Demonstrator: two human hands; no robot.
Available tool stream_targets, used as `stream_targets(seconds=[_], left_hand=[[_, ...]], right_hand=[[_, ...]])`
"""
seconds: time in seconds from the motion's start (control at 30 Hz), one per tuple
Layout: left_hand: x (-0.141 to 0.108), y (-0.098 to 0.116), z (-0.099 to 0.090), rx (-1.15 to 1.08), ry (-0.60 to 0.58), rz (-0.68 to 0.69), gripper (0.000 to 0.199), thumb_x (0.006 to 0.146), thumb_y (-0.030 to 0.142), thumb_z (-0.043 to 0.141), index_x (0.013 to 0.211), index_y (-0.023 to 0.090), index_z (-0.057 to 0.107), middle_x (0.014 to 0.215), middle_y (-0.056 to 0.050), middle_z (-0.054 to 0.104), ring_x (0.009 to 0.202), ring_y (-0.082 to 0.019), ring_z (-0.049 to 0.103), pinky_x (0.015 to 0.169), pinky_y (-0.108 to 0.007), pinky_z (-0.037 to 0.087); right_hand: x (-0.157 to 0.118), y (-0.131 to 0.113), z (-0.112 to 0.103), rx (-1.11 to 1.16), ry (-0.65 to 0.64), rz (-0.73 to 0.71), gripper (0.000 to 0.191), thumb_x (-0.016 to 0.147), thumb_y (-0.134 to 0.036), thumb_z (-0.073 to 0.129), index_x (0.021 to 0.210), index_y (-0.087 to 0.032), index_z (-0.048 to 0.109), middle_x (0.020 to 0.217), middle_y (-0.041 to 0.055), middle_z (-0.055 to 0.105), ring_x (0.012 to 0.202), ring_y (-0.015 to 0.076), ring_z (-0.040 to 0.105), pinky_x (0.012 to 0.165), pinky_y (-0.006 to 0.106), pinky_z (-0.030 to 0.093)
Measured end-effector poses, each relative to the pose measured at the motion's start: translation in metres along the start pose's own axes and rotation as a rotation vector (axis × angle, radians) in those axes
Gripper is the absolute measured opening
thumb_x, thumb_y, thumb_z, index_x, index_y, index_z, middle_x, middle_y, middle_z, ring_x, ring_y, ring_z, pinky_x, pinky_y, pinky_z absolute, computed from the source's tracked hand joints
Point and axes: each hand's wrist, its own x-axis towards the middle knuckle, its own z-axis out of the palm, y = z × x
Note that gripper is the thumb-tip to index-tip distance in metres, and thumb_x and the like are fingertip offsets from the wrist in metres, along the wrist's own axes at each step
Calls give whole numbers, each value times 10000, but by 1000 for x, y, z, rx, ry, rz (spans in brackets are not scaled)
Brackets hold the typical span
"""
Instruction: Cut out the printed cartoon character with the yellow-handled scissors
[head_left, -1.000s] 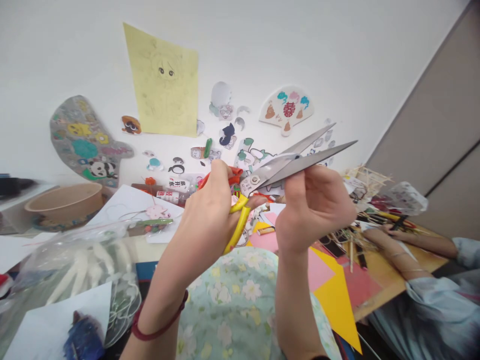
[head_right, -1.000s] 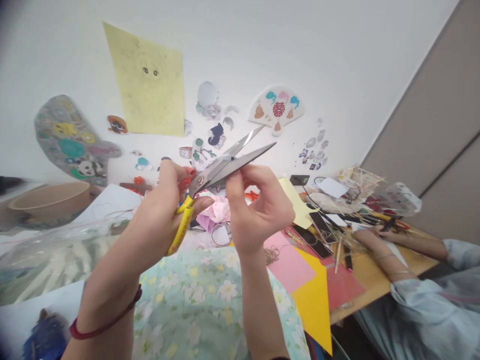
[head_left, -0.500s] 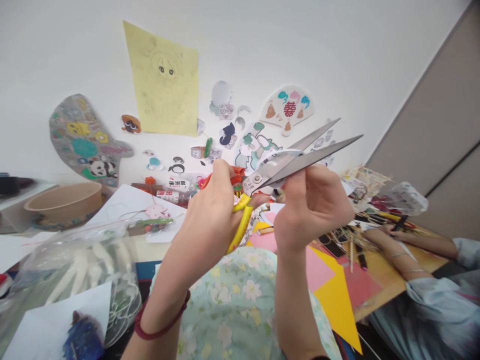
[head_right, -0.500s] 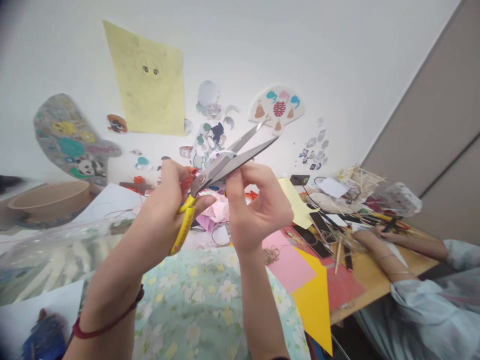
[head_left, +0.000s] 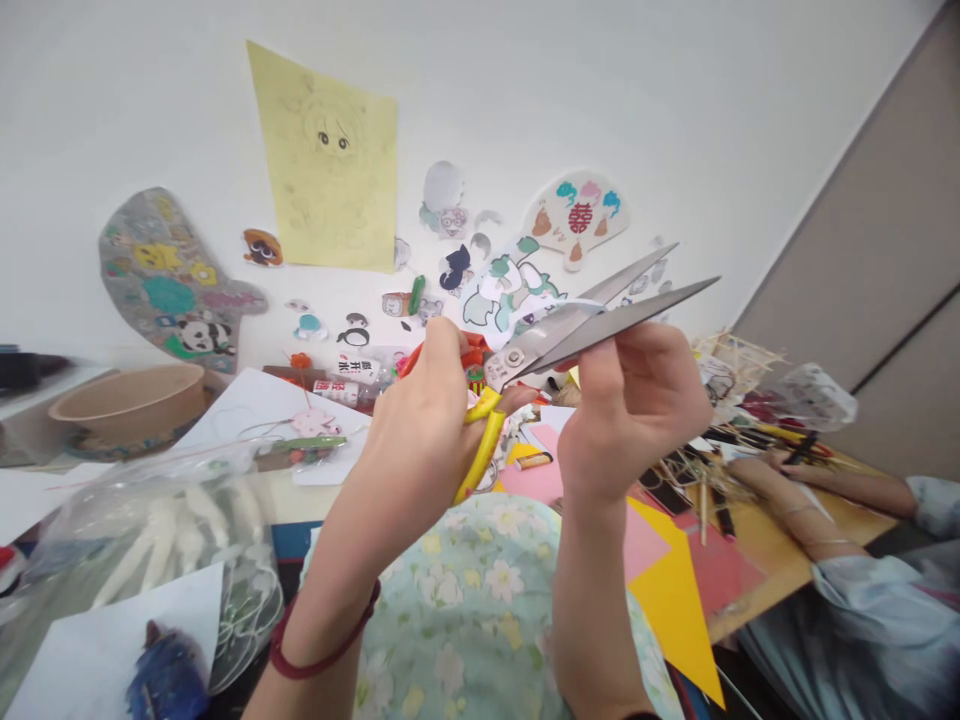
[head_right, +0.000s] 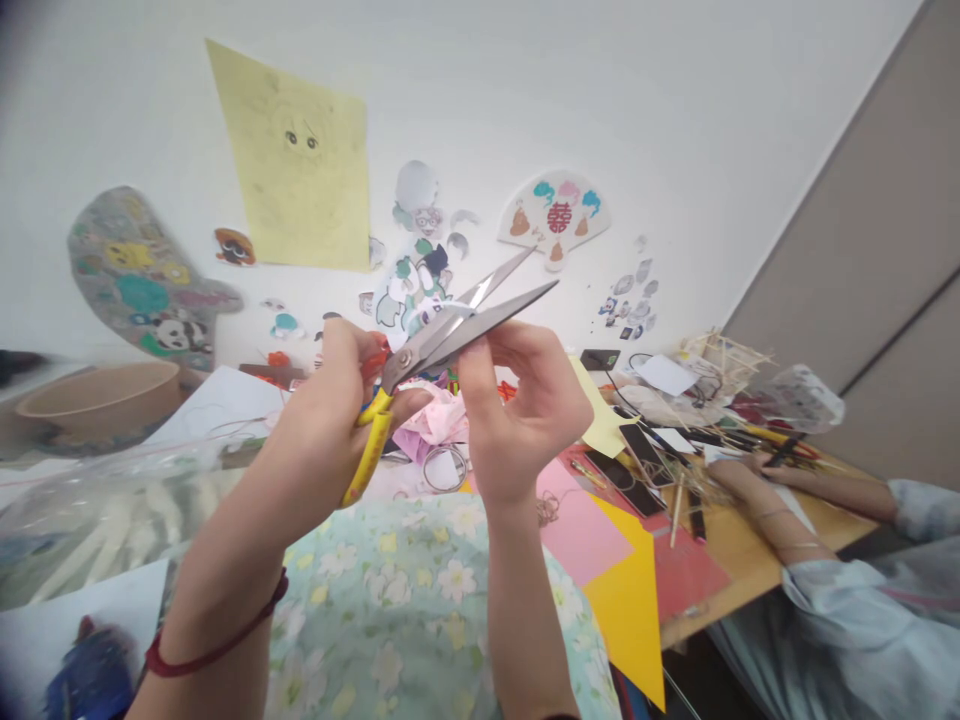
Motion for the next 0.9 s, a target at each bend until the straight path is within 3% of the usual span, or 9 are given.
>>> stream_targets(seconds=[0.1, 0.3, 0.6, 0.9], left_hand=[[0, 1, 0, -25, 2, 31, 349, 953, 547, 518, 1042, 256, 346, 955, -29, 611, 703, -182, 612, 606, -306, 454], [-3, 2, 0, -12, 12, 33, 338, 965, 539, 502, 956, 252, 323, 769, 33, 484, 553, -123, 468, 504, -262, 381], [-1, 0, 1, -23, 13, 45, 340, 960, 543, 511, 987, 252, 336, 801, 26, 484, 583, -123, 493, 520, -261, 407], [-1, -3, 2, 23, -4, 24, 359, 955, 557, 508, 1003, 247, 335, 794, 22, 502, 582, -128, 500, 505, -257, 386]], right_hand=[[1, 1, 0, 51, -19, -18, 92, 810, -110, 700, 804, -200, 682, 728, -21, 625, 620, 99, 612, 537, 244, 504], [0, 3, 2, 44, -2, -70, 145, 817, -62, 679, 784, -202, 666, 725, -25, 609, 635, 100, 583, 547, 259, 462], [-1, 3, 6, 43, 36, -143, 171, 790, -31, 677, 788, -202, 682, 718, -35, 632, 667, 102, 578, 570, 273, 455], [-1, 5, 6, 53, 32, -125, 190, 790, -27, 679, 808, -215, 697, 727, -28, 634, 671, 118, 591, 559, 286, 454]])
